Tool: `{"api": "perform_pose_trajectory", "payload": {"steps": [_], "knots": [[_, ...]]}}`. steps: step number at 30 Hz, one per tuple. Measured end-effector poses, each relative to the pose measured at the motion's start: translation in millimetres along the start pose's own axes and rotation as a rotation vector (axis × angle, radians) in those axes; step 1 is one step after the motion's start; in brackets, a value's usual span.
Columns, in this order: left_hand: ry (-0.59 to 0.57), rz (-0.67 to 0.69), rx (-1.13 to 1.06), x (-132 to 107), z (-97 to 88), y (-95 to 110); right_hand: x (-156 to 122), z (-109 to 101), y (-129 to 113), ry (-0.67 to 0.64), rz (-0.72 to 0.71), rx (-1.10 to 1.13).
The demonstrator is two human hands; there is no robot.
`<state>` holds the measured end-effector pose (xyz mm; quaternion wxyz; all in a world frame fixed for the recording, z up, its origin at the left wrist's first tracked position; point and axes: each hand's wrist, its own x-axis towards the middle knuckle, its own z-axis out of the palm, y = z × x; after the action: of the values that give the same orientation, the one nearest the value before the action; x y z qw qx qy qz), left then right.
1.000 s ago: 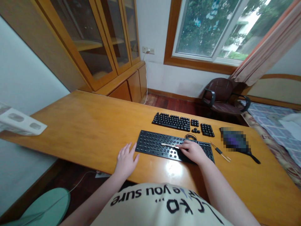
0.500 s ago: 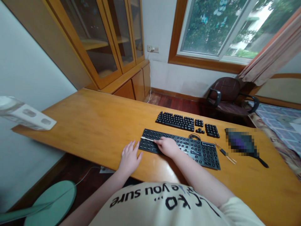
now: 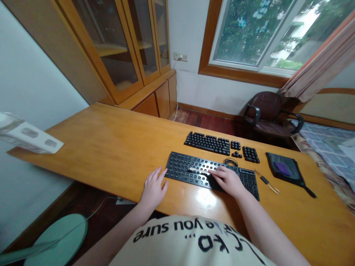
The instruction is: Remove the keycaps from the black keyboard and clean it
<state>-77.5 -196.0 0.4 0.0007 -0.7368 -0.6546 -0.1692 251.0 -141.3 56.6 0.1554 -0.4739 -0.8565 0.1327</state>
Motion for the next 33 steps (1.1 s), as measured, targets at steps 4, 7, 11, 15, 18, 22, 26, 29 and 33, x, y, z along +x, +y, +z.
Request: {"api": "perform_pose_trajectory", "payload": {"steps": [4,7,11,15,18,22,26,29,33], "knots": [[0.026,0.232,-0.049,-5.1,-0.9,2.7,-44.3,-9.7,13.8,0.002,0.053,0.02],[-0.004,0.33,-0.068,-9.4,-1.0,11.0,-57.6,-10.9,14.8,-0.008,0.102,-0.004],[-0.04,0.305,-0.047,-14.3,0.2,25.2,-55.3,-10.1,11.5,-0.042,0.128,-0.049],[-0.045,0.262,-0.06,-15.7,0.1,31.9,-43.3,-8.8,6.0,-0.09,0.172,-0.076],[-0.048,0.246,-0.084,-14.9,-0.1,31.7,-30.7,-5.9,-1.5,-0.127,0.189,-0.093],[-0.069,0.23,-0.105,-13.5,-1.1,31.2,-8.2,2.2,-21.0,-0.184,0.183,-0.127],[-0.065,0.22,-0.133,-12.8,-2.6,31.9,19.1,14.9,-49.7,-0.255,0.156,-0.212],[-0.056,0.214,-0.151,-12.5,-2.8,32.0,39.8,25.5,-71.0,-0.307,0.119,-0.256],[-0.059,0.215,-0.144,-12.4,-2.1,31.9,61.3,38.8,-92.2,-0.317,0.06,-0.256]]}}
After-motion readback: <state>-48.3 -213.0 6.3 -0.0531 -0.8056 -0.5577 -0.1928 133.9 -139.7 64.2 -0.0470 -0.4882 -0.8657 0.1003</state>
